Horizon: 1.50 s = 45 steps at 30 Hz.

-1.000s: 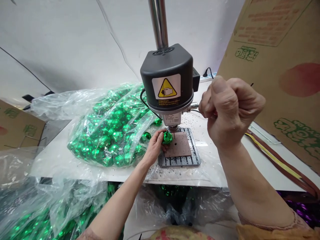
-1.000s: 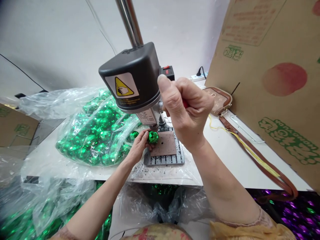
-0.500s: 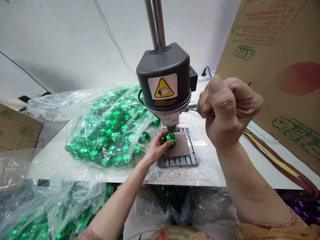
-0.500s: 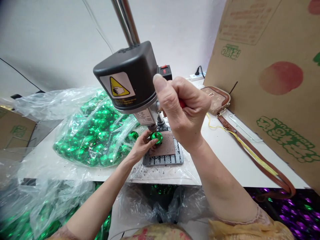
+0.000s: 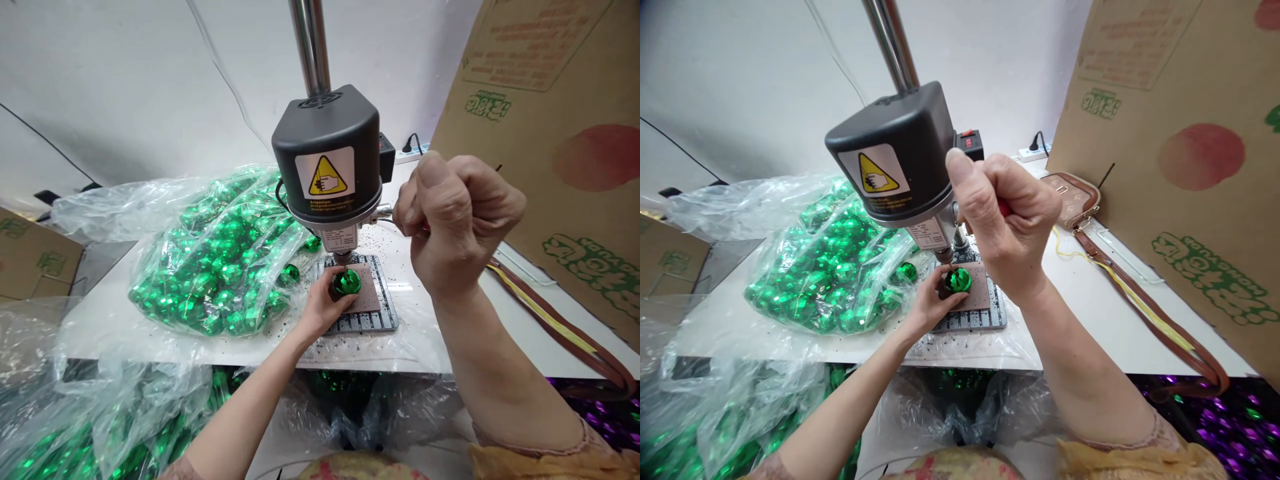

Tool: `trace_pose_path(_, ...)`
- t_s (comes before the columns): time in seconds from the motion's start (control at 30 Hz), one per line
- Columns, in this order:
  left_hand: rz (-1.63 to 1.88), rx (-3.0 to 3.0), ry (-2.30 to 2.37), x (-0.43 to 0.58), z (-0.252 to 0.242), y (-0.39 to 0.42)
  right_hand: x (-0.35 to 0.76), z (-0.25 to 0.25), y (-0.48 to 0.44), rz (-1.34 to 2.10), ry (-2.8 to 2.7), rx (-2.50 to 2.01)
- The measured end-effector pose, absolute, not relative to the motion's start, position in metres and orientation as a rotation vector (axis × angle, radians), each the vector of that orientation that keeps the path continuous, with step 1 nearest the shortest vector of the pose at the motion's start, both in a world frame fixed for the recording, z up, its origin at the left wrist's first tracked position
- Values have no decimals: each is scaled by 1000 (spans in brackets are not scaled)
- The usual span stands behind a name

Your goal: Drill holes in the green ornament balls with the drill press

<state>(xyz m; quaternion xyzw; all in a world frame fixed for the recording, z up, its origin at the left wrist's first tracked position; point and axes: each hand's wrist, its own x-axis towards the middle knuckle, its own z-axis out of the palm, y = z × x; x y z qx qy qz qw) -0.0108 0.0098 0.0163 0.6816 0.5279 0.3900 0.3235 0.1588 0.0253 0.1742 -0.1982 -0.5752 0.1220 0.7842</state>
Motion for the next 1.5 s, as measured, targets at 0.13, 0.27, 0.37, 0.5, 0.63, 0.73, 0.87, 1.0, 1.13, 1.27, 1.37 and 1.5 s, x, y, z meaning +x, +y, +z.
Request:
trace_pose_path(0.13,1086,1942,1416,-10,13,5,160,175,23,310,-1223,-467)
trace_pose_path(0.27,1113,1959,1423,-10,7,6,159,173,21,303,-1229,-453)
trace_pose_path(0.37,1126,1956,1406,-10,4,6,156,168,20,262,-1202,-371)
trace_pose_path(0.5,1139,1963,1396,-10,4,6,152,160,19,234,-1161,-296)
trace_pose_path(0.63,1153,1940,1381,-9,5,5,153,151,20,231,-1147,-281)
trace_pose_path(0.73,1158,1918,1368,-9,4,5,154,146,21,206,-1141,-302)
trace_pose_path(0.87,1171,1870,1353,-9,3,5,153,142,22,182,-1134,-278)
trace_pose_path(1.0,1182,1836,1334,-9,1,5,153,138,23,129,-1126,-279)
trace_pose_path(1.13,1199,1822,1328,-8,2,5,152,134,26,100,-1117,-263)
trace_pose_path(1.27,1200,1833,1326,-7,3,5,153,131,28,57,-1137,-219)
trace_pose_path(1.37,1198,1849,1332,-7,3,5,154,130,28,48,-1186,-207)
trace_pose_path(1.5,1199,1865,1348,-8,2,6,156,126,28,45,-1206,-169)
